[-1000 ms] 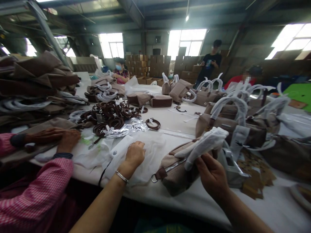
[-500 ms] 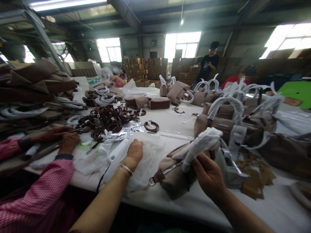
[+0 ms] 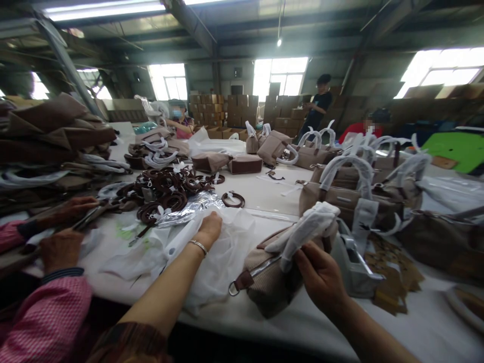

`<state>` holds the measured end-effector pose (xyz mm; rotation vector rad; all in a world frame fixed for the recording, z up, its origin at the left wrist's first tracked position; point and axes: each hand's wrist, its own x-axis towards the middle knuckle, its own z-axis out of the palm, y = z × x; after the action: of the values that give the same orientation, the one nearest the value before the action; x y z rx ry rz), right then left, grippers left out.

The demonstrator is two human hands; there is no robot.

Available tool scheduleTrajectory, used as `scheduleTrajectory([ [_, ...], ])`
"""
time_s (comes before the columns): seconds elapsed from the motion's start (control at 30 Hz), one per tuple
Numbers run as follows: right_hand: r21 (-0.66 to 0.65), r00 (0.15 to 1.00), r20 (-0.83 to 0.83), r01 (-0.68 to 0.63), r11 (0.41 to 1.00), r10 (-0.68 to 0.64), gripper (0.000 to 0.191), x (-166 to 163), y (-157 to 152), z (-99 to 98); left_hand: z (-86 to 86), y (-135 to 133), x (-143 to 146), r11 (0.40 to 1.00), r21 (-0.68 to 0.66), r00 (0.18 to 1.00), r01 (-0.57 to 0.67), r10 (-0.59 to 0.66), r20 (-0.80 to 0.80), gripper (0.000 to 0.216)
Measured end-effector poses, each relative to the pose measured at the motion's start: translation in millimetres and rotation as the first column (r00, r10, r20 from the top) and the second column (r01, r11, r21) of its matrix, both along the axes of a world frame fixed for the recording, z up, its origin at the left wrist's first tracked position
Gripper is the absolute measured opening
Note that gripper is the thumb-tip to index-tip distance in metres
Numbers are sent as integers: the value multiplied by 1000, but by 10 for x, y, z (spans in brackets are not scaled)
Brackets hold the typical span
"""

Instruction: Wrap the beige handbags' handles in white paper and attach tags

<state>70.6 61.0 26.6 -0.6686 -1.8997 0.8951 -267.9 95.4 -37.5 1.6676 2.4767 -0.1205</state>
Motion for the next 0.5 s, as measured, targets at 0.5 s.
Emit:
scheduleTrajectory([
  [0.5,56,1000,20,20,998,-21,16,9,3,71,-26,59,-116,998,-28,996,61,-63,-67,30],
])
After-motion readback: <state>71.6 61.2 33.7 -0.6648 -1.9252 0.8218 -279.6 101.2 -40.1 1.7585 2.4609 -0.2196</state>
